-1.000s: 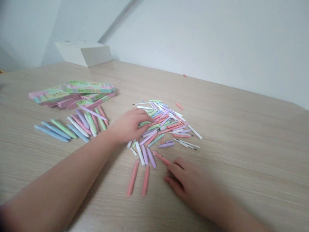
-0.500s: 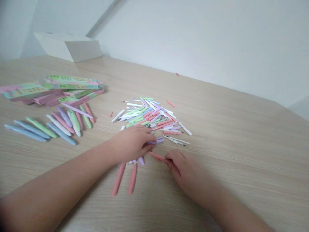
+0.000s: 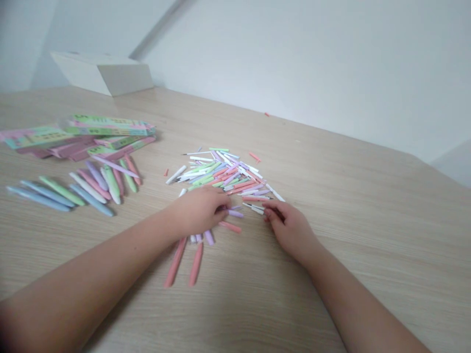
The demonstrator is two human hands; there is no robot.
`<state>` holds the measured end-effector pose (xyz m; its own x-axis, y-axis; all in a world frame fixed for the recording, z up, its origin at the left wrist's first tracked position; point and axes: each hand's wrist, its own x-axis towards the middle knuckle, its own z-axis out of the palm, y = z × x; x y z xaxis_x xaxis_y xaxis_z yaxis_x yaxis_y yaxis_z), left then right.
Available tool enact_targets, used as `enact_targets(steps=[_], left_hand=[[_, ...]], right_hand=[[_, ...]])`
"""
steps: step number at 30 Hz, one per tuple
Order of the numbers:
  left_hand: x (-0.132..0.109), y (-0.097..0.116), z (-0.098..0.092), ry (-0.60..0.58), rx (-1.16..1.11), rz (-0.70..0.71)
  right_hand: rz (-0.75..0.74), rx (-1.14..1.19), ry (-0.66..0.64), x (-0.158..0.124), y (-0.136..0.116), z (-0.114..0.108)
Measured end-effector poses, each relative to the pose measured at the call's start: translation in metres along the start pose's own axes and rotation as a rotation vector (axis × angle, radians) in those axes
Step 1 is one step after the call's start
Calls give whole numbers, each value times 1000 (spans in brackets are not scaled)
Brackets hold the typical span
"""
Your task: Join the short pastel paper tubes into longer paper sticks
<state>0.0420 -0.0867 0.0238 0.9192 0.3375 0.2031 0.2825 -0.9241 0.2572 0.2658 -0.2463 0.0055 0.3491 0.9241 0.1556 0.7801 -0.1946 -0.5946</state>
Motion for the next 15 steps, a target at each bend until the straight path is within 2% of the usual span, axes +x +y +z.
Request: enact_targets(steps=[6, 10, 12, 15], left_hand=[[-3, -6, -4, 54, -73, 4], [1, -8, -14, 102, -62, -19], [7, -7, -17, 72, -36, -45], [19, 2, -15, -55, 23, -67]], right_hand=[[103, 379, -6, 4, 3, 6], [115, 460, 23, 6, 3, 8], [112, 494, 27, 6, 4, 9], [125, 588, 32, 6, 5, 12]])
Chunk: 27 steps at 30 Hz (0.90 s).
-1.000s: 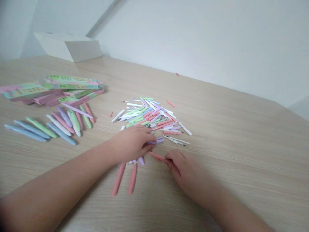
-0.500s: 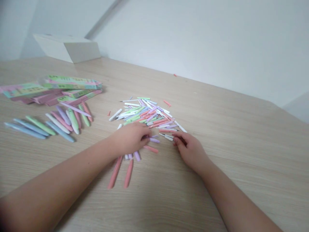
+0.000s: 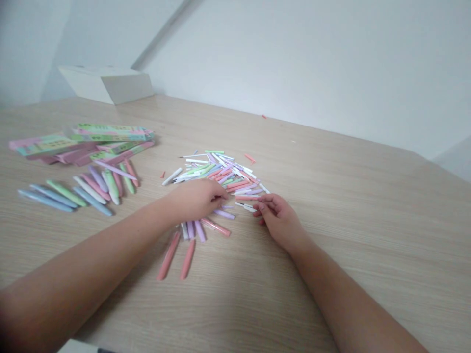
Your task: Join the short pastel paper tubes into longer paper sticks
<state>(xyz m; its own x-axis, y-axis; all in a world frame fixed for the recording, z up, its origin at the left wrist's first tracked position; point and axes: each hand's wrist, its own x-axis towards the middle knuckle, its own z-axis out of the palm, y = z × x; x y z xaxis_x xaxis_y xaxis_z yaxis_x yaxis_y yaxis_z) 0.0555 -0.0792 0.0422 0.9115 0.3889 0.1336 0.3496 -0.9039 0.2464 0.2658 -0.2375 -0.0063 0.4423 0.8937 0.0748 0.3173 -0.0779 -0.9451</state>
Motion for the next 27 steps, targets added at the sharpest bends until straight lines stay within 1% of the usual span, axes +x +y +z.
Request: enact_targets(steps=[3, 6, 9, 14, 17, 20, 23, 25, 27], left_hand=[[12, 17, 2, -89, 77, -26], [23, 36, 3, -171, 171, -84], [30, 48, 4, -234, 245, -110], [30, 51, 11, -184, 311, -34], [27, 52, 9, -203, 321, -31], [25, 53, 6, -235, 316, -29], [24, 49, 10, -194, 331, -25], [23, 43, 14, -111, 327, -28], [22, 36, 16, 8, 284, -21]], right_hand=[[21, 68, 8, 1, 1, 2], [33, 90, 23, 2, 0, 3], [12, 78, 35, 3, 0, 3], [-127, -147, 61, 2, 3, 2], [-157, -115, 51, 1, 1, 2], [-89, -33, 25, -1, -5, 2], [-9, 26, -4, -2, -12, 2], [13, 56, 5, -4, -15, 3], [-3, 87, 21, -6, -14, 5]])
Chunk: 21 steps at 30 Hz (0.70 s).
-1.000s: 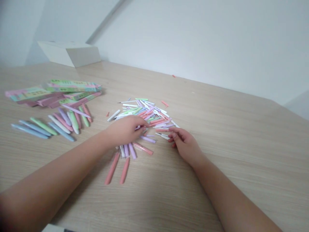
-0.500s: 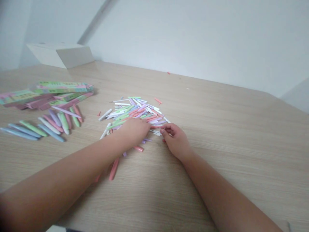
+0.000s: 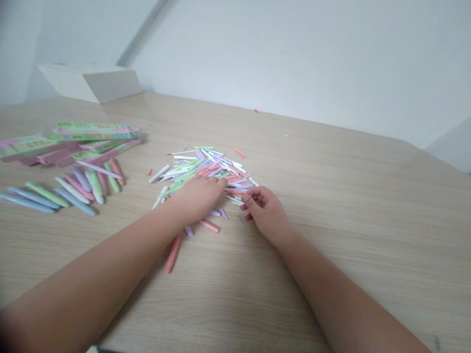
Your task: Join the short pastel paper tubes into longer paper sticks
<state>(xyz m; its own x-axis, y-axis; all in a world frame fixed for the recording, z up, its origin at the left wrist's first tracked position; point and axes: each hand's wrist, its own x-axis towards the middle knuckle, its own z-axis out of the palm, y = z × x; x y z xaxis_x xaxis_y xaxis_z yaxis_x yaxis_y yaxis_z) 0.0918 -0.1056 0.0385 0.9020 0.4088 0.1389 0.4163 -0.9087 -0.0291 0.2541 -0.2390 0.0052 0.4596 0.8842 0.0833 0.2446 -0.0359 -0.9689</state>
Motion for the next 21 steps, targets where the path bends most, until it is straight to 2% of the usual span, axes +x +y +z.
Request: enact_targets(steps=[3, 6, 9, 15, 21], left_hand=[[-2, -7, 1, 165, -216, -47], [-6, -7, -1, 246, -559, -72], [-9, -5, 0, 186, -800, -32], [-8, -15, 12, -13, -1036, 48], [-9, -15, 14, -73, -1065, 96]], right_hand=[[-51, 17, -37, -3, 4, 6], [-76, 24, -75, -5, 8, 12], [-77, 53, -92, -6, 9, 14], [-63, 59, -93, -6, 7, 12], [-88, -28, -84, -4, 13, 11]])
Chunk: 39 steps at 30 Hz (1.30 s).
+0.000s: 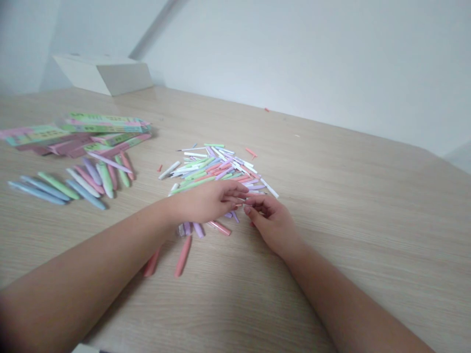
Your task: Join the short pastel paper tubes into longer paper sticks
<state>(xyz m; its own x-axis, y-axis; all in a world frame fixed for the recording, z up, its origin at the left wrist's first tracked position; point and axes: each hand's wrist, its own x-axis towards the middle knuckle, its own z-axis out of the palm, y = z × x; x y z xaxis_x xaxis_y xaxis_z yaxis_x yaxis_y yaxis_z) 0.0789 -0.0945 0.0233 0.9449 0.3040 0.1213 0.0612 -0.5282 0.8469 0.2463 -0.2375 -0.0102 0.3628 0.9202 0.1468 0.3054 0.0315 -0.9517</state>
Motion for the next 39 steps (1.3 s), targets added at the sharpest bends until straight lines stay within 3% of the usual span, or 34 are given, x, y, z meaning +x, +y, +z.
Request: enact_targets(steps=[6, 10, 13, 16, 19, 22, 29, 33, 39], left_hand=[[-4, 15, -1, -30, 62, 12], [-4, 12, -5, 31, 311, -5], [-4, 4, -9, 89, 529, 57], [-6, 7, -10, 19, 657, 132], [-10, 19, -4, -61, 717, 134], [-12, 27, 8, -46, 784, 148], [-6, 11, 23, -71, 890, 79], [-5, 7, 23, -3, 888, 98], [-7, 21, 29, 43, 862, 135]], right_hand=[[8, -25, -7, 0, -2, 2], [14, -30, 12, -1, -3, 2], [29, -55, 47, -2, -3, 1], [28, -53, 60, -1, -2, 0], [7, -32, 82, -1, -3, 0], [11, -10, 112, 0, -5, -1], [22, 1, 119, 0, -6, 0], [19, 2, 114, 0, -6, 0], [18, -14, 135, 0, -6, 0]])
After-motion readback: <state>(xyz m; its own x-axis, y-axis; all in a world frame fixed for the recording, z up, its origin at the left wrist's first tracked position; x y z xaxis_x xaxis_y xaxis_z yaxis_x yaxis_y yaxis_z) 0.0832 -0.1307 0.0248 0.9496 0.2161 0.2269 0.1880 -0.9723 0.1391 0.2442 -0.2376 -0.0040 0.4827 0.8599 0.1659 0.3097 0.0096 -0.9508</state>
